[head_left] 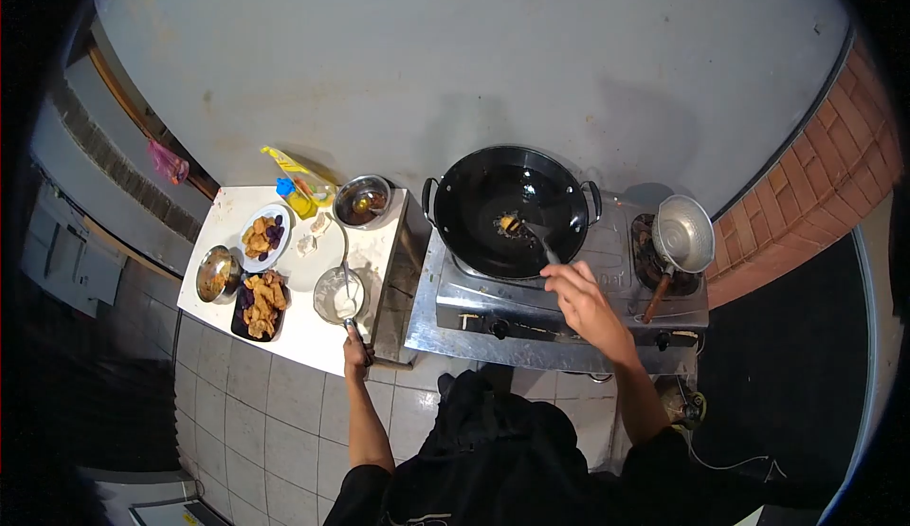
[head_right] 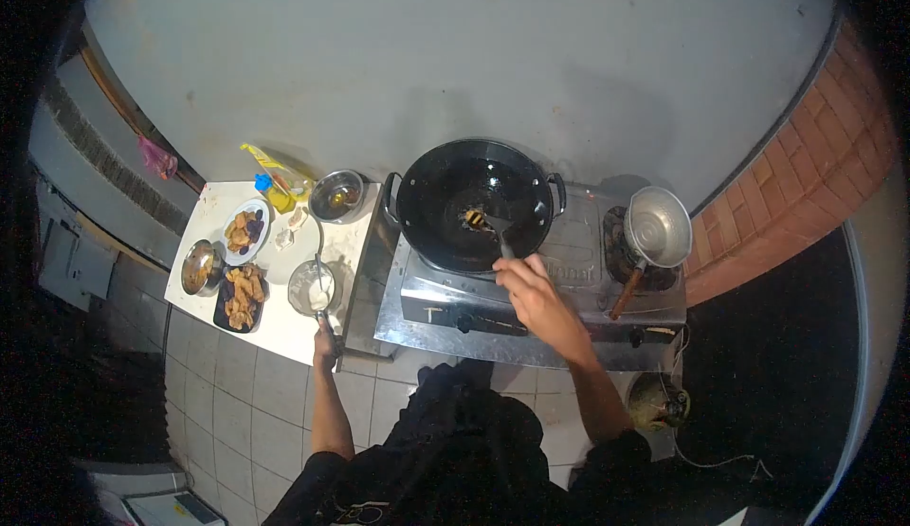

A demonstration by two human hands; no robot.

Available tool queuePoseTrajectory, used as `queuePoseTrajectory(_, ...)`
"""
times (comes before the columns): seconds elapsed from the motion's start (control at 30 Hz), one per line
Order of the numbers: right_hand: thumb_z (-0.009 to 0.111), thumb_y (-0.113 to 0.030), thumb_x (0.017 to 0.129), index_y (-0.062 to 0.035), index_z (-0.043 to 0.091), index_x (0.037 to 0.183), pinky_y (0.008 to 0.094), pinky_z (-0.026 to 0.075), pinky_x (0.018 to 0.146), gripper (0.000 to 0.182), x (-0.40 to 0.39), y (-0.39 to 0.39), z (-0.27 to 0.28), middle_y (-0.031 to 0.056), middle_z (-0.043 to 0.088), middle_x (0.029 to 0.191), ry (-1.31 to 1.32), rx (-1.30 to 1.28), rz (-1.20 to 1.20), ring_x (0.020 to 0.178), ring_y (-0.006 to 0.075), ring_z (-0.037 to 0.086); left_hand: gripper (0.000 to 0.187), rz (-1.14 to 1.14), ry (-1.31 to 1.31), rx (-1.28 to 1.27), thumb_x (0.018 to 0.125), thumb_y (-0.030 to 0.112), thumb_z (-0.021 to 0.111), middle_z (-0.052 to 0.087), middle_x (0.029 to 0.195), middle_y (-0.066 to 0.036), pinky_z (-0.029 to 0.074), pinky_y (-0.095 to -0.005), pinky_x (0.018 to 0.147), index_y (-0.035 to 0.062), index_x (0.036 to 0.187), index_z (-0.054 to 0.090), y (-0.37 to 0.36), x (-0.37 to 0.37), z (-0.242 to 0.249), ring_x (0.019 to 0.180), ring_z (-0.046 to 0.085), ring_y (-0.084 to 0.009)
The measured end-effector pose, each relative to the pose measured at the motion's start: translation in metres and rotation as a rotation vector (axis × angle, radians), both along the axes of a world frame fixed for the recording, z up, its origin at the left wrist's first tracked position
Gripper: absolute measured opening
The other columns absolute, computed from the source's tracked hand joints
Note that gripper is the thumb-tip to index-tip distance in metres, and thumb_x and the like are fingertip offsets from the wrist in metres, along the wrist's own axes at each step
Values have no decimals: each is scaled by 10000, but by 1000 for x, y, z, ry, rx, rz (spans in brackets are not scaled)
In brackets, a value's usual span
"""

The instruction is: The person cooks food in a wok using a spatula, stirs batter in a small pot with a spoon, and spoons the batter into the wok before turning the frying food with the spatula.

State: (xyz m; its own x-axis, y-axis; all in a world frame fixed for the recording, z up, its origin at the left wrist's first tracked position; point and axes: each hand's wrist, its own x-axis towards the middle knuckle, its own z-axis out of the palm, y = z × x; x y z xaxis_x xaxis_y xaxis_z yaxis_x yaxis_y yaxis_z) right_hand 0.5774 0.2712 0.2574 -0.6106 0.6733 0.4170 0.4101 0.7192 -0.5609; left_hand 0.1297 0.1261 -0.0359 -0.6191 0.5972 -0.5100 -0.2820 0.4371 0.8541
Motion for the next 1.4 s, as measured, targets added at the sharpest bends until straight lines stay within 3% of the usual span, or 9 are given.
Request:
queuePoseTrajectory(0.2, 508, 157, 688, 81, 616, 984, 384, 448, 898, 325, 21, -6, -15, 125, 562, 1191, -152, -9, 51, 1045, 309, 495, 506, 5, -4, 28, 931, 604, 374, 429, 517, -18, 323, -284, 348, 116, 800, 397, -1, 6, 10, 389, 414, -131)
queuePoseTrajectory(0.3, 504, 173, 678, 76, 631, 982, 374, 440, 921, 344, 26, -5, -24, 144, 554, 1220, -99, -35, 5, 1066, 318, 496, 507, -17, -20, 34, 928, 608, 377, 409, 510, -6, 312, -278, 346, 118, 802, 391, -2, 6, 11, 384, 402, -124)
queuePoseTrajectory(0.4, 516, 180, 675, 63, 647, 960, 357, 438, 912, 335, 36, -3, -39, 159, 539, 1206, -37, -7, -68, 1035, 311, 522, 520, -7, -44, 33, 923, 617, 379, 413, 522, -9, 316, -277, 349, 106, 833, 405, -3, 4, 7, 389, 405, -124)
queuePoseTrajectory(0.6, 559, 163, 730, 39, 658, 923, 312, 476, 756, 250, 51, -1, -58, 136, 490, 1142, 69, -170, -197, 887, 257, 576, 532, 15, -27, 19, 920, 623, 376, 421, 538, -20, 325, -276, 351, 95, 872, 412, -1, 7, 7, 394, 409, -124)
queuePoseTrajectory(0.9, 608, 132, 726, 20, 640, 852, 318, 463, 768, 171, 52, 2, -64, 128, 509, 1072, 122, -163, -276, 879, 254, 580, 533, -45, -20, 45, 907, 644, 377, 408, 530, -19, 311, -278, 336, 115, 848, 379, -4, 1, 4, 377, 393, -127)
queuePoseTrajectory(1.2, 616, 115, 720, 7, 584, 914, 317, 464, 776, 224, 49, 6, -60, 145, 527, 1007, 90, -75, -301, 872, 287, 589, 522, -6, -68, 24, 904, 648, 382, 396, 509, -16, 271, -279, 333, 129, 848, 369, -1, 2, 5, 366, 364, -124)
queuePoseTrajectory(1.3, 622, 114, 705, -4, 541, 972, 378, 475, 758, 303, 47, 7, -57, 175, 520, 988, 98, -71, -300, 901, 389, 567, 521, -3, -46, 19, 904, 643, 389, 412, 515, -22, 288, -279, 339, 126, 845, 387, -3, 2, 3, 374, 382, -130)
queuePoseTrajectory(1.4, 628, 87, 710, -3, 521, 1004, 387, 458, 772, 326, 47, 8, -56, 177, 515, 990, 98, -199, -329, 908, 398, 551, 534, -16, -5, 30, 905, 638, 399, 436, 526, -33, 315, -278, 353, 108, 838, 423, -4, 1, 3, 388, 412, -138)
